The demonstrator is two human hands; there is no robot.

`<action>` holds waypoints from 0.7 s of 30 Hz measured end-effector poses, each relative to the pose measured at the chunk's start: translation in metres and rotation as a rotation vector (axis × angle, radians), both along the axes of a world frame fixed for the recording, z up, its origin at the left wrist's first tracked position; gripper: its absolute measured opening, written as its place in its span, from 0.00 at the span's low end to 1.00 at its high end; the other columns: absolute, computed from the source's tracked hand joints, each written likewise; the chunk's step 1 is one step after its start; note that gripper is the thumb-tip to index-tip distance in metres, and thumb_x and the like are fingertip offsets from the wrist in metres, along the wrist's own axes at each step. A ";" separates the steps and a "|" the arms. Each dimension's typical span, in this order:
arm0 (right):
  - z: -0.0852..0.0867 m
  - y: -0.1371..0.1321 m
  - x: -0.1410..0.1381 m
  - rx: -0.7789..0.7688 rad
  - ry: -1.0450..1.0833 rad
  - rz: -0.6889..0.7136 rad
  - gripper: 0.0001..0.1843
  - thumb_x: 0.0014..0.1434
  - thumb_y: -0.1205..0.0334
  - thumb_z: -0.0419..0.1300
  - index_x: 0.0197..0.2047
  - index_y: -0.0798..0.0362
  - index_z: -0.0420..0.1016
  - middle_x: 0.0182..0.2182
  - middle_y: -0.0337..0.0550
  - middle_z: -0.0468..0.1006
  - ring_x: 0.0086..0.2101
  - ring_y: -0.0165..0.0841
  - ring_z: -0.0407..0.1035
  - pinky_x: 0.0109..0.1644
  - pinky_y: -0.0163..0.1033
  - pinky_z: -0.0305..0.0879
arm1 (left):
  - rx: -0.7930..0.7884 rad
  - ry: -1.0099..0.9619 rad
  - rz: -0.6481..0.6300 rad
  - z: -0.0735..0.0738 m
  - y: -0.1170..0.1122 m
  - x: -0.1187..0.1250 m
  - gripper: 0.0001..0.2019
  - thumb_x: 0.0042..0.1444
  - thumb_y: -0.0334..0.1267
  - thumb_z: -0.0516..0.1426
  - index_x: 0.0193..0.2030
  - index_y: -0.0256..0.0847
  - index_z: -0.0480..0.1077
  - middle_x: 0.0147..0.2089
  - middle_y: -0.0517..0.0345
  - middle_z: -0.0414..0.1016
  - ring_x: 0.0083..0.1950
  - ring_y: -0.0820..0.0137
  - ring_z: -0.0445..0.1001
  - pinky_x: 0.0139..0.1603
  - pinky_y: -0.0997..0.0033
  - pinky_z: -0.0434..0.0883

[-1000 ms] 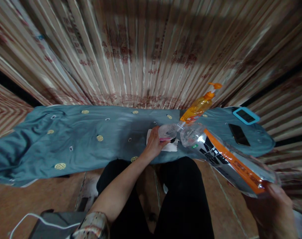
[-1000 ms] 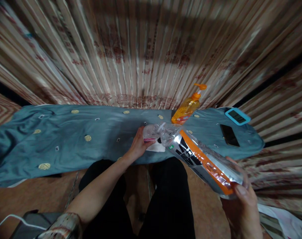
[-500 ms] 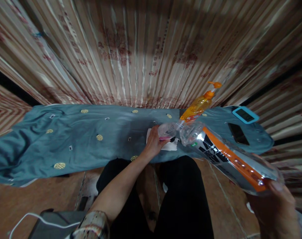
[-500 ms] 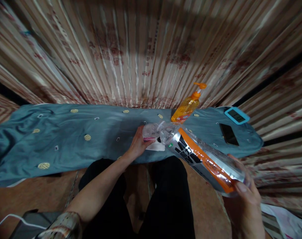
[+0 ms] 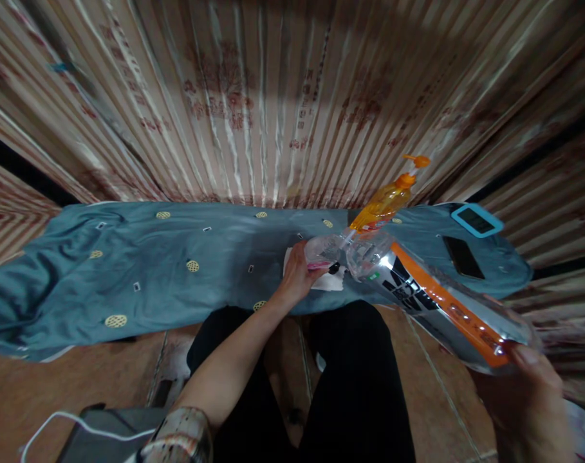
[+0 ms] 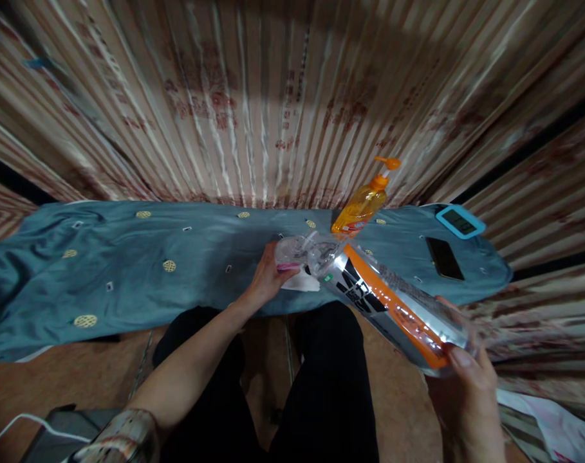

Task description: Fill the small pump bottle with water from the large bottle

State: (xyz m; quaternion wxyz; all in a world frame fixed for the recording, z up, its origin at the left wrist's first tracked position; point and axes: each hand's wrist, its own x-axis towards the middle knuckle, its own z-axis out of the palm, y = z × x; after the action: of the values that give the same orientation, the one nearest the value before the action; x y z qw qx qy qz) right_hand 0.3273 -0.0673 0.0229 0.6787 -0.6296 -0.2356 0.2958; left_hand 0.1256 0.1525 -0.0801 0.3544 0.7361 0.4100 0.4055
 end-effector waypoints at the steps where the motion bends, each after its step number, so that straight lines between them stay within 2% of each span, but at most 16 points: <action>1: -0.001 0.000 0.000 0.015 -0.005 -0.012 0.31 0.44 0.50 0.65 0.53 0.43 0.72 0.54 0.39 0.66 0.54 0.50 0.60 0.47 0.48 0.72 | 0.001 -0.001 0.000 0.000 0.000 0.000 0.34 0.47 0.47 0.65 0.57 0.39 0.57 0.54 0.44 0.68 0.57 0.54 0.69 0.57 0.50 0.66; 8: -0.013 0.000 0.012 0.073 -0.007 -0.015 0.35 0.40 0.51 0.68 0.54 0.46 0.72 0.50 0.44 0.69 0.47 0.48 0.67 0.46 0.47 0.72 | -0.019 -0.005 -0.002 0.000 0.001 0.001 0.35 0.47 0.45 0.65 0.58 0.38 0.56 0.57 0.40 0.66 0.60 0.53 0.67 0.59 0.49 0.66; 15: -0.018 -0.002 0.016 0.123 -0.053 0.057 0.33 0.43 0.51 0.67 0.53 0.51 0.72 0.50 0.50 0.69 0.48 0.51 0.66 0.45 0.49 0.72 | -0.020 -0.012 0.003 0.001 0.001 0.000 0.35 0.46 0.46 0.66 0.58 0.39 0.56 0.56 0.42 0.67 0.59 0.53 0.67 0.59 0.49 0.66; 21: -0.020 -0.002 0.015 0.099 -0.046 0.023 0.32 0.44 0.51 0.66 0.54 0.46 0.71 0.51 0.45 0.68 0.49 0.49 0.65 0.43 0.46 0.73 | -0.022 -0.004 -0.003 0.003 0.000 -0.001 0.34 0.47 0.46 0.65 0.57 0.38 0.57 0.56 0.41 0.67 0.59 0.53 0.67 0.58 0.50 0.66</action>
State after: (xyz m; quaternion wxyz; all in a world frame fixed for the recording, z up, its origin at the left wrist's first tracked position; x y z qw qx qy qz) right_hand 0.3424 -0.0689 0.0028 0.7000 -0.5990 -0.2726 0.2771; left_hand 0.1249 0.1524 -0.0773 0.3636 0.7320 0.4127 0.4020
